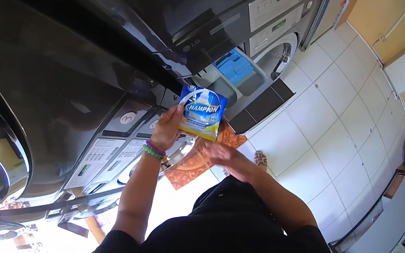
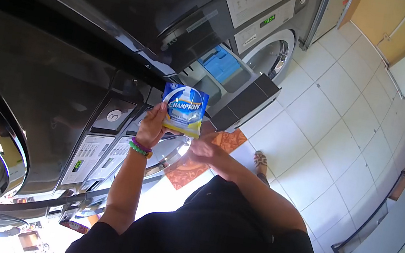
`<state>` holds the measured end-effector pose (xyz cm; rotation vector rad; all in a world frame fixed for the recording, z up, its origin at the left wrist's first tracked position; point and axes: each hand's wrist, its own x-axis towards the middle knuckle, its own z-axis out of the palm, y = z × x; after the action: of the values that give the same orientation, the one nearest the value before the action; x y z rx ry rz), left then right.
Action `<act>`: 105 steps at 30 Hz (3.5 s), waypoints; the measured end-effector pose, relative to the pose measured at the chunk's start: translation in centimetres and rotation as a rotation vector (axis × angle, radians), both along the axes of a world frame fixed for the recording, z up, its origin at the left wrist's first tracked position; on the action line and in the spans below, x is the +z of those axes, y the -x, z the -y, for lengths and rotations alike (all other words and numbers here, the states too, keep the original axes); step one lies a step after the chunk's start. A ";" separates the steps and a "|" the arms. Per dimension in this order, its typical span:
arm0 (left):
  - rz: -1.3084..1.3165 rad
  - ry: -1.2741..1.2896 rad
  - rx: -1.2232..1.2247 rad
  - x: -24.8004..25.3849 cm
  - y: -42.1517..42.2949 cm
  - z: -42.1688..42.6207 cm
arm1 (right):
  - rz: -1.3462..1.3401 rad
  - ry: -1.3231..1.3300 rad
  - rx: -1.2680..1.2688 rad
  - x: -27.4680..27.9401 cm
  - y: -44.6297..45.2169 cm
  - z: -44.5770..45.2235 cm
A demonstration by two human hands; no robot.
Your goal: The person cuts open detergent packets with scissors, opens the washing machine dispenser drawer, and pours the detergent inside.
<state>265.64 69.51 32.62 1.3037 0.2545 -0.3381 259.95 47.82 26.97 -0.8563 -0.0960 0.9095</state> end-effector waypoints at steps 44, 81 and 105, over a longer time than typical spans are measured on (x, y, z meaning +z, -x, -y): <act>0.229 -0.861 -0.208 2.8 -3.3 2.7 | -0.398 -0.722 -0.625 2.5 -6.8 -9.0; 0.778 -1.201 -0.228 6.2 -1.1 3.6 | -0.506 -0.798 -0.583 3.5 -10.6 -8.0; 0.579 -1.388 -0.167 3.1 0.3 5.0 | -0.596 -0.411 -0.604 6.0 -7.7 -8.1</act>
<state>265.38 64.48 35.70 2.7212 -0.1813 0.1674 267.68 55.92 32.96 -0.1786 0.4592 0.5093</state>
